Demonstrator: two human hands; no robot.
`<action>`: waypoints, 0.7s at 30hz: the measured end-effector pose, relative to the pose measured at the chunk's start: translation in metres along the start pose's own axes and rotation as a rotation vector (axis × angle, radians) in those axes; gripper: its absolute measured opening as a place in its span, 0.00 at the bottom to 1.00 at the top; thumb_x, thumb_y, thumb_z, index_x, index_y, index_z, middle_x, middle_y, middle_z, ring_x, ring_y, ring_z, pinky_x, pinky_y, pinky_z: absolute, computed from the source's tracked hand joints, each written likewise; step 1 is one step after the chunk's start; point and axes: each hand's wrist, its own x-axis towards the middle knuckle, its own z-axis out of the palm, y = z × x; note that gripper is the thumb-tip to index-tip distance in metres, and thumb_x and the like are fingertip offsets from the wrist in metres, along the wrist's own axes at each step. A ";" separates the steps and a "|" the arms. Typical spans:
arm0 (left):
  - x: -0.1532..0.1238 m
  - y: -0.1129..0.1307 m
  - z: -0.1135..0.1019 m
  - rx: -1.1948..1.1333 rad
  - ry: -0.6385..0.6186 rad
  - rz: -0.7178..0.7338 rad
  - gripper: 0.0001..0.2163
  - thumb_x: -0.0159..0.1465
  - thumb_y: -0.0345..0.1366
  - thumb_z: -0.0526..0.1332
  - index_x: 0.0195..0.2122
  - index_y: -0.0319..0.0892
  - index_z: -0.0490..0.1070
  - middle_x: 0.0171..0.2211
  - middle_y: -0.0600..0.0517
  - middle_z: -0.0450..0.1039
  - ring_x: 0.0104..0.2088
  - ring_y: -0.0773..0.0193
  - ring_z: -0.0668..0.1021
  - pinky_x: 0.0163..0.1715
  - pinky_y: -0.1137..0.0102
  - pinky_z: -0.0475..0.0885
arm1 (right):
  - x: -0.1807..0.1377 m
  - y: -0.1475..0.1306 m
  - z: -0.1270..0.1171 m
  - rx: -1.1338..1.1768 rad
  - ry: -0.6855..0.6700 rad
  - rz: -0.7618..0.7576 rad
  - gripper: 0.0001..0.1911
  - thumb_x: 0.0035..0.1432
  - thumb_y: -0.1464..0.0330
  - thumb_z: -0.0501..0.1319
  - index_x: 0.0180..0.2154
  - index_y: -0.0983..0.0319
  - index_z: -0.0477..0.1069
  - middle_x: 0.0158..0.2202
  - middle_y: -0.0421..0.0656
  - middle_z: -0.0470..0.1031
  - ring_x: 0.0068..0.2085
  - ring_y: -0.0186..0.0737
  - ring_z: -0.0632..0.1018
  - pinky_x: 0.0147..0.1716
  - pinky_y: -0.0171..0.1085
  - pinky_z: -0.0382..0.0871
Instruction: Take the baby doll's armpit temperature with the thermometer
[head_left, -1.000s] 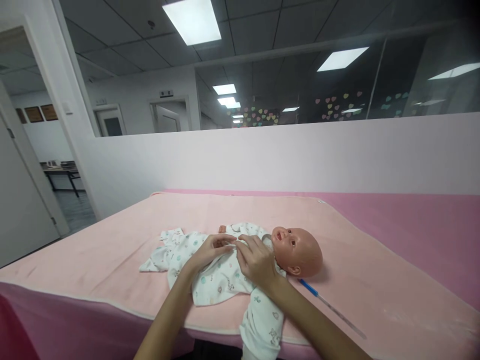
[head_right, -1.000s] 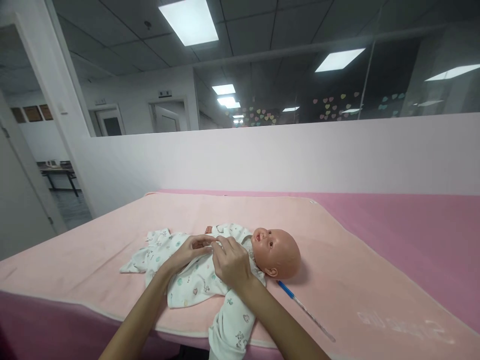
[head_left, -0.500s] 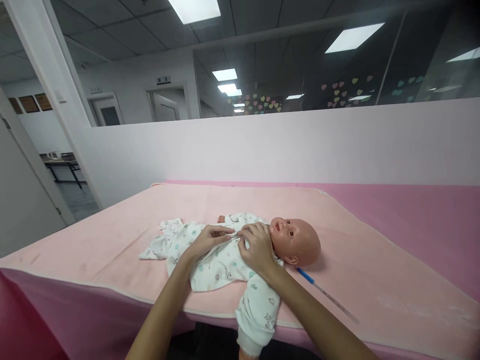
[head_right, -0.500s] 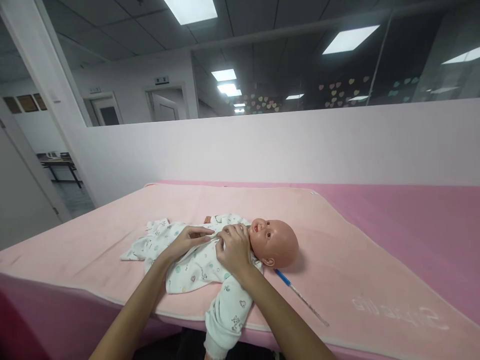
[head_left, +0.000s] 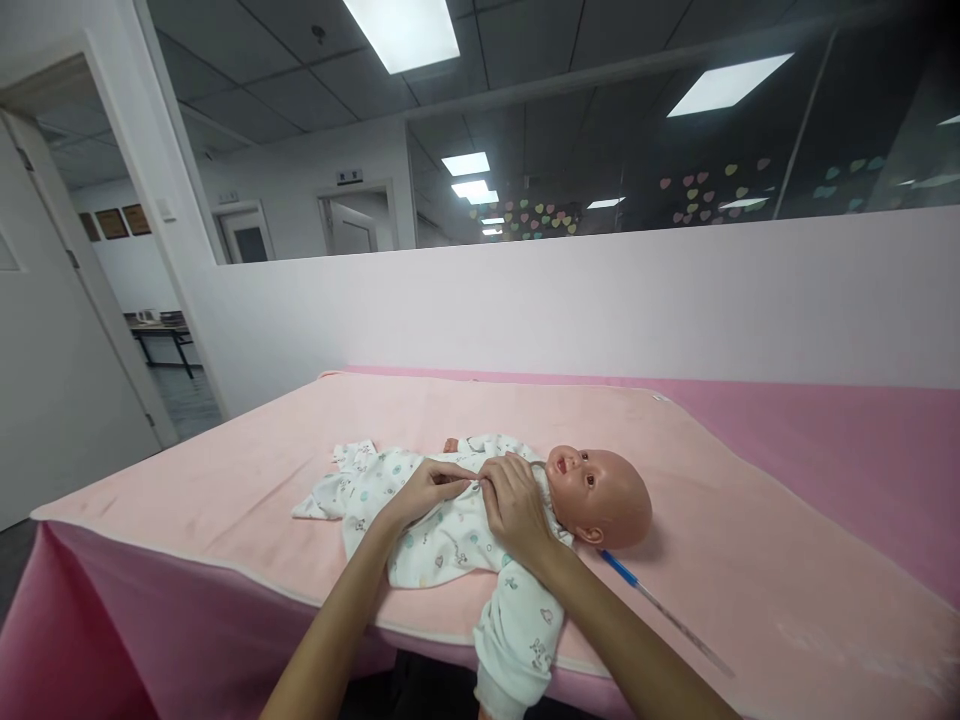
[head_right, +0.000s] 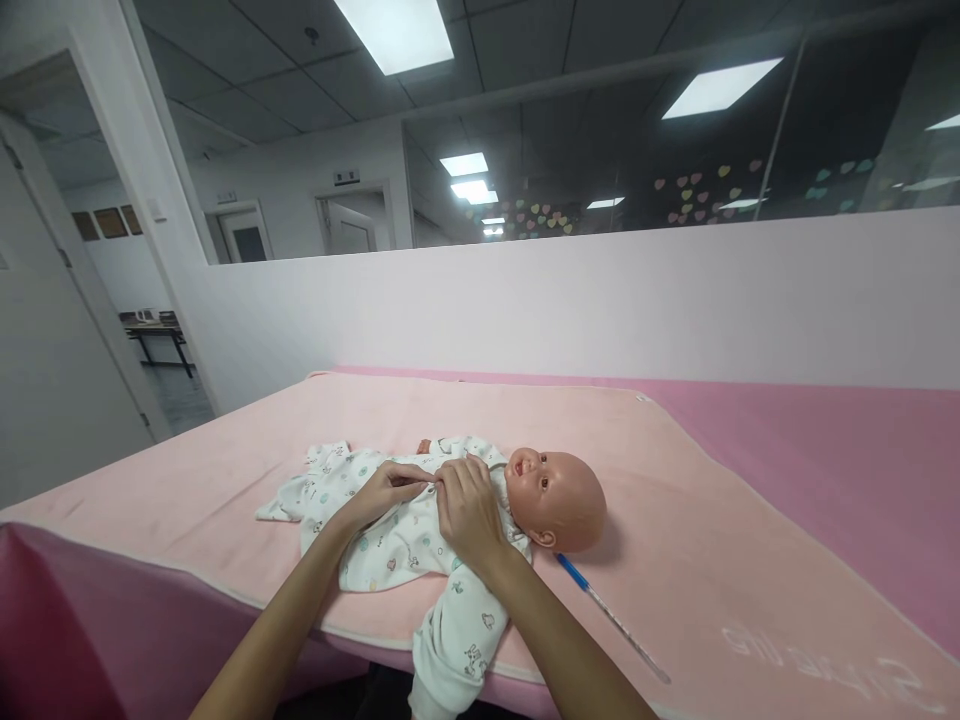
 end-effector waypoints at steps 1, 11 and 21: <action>0.000 0.000 -0.001 -0.002 -0.010 0.002 0.12 0.55 0.39 0.62 0.37 0.38 0.76 0.35 0.47 0.77 0.38 0.58 0.75 0.40 0.67 0.68 | 0.000 0.000 0.001 -0.003 -0.001 0.003 0.08 0.58 0.76 0.47 0.31 0.60 0.62 0.30 0.42 0.68 0.34 0.39 0.67 0.46 0.44 0.58; -0.003 0.011 0.004 0.122 -0.096 0.051 0.10 0.55 0.40 0.61 0.30 0.38 0.73 0.24 0.54 0.67 0.26 0.69 0.66 0.27 0.74 0.61 | -0.001 -0.001 0.000 0.028 -0.015 0.043 0.09 0.57 0.76 0.48 0.29 0.61 0.63 0.27 0.41 0.68 0.31 0.38 0.67 0.36 0.38 0.59; -0.003 0.010 0.019 0.248 0.008 0.075 0.09 0.55 0.40 0.60 0.33 0.40 0.70 0.30 0.53 0.66 0.31 0.67 0.67 0.32 0.72 0.63 | -0.003 0.000 0.001 0.050 -0.017 0.092 0.09 0.54 0.77 0.49 0.29 0.62 0.65 0.28 0.42 0.68 0.32 0.39 0.66 0.33 0.37 0.58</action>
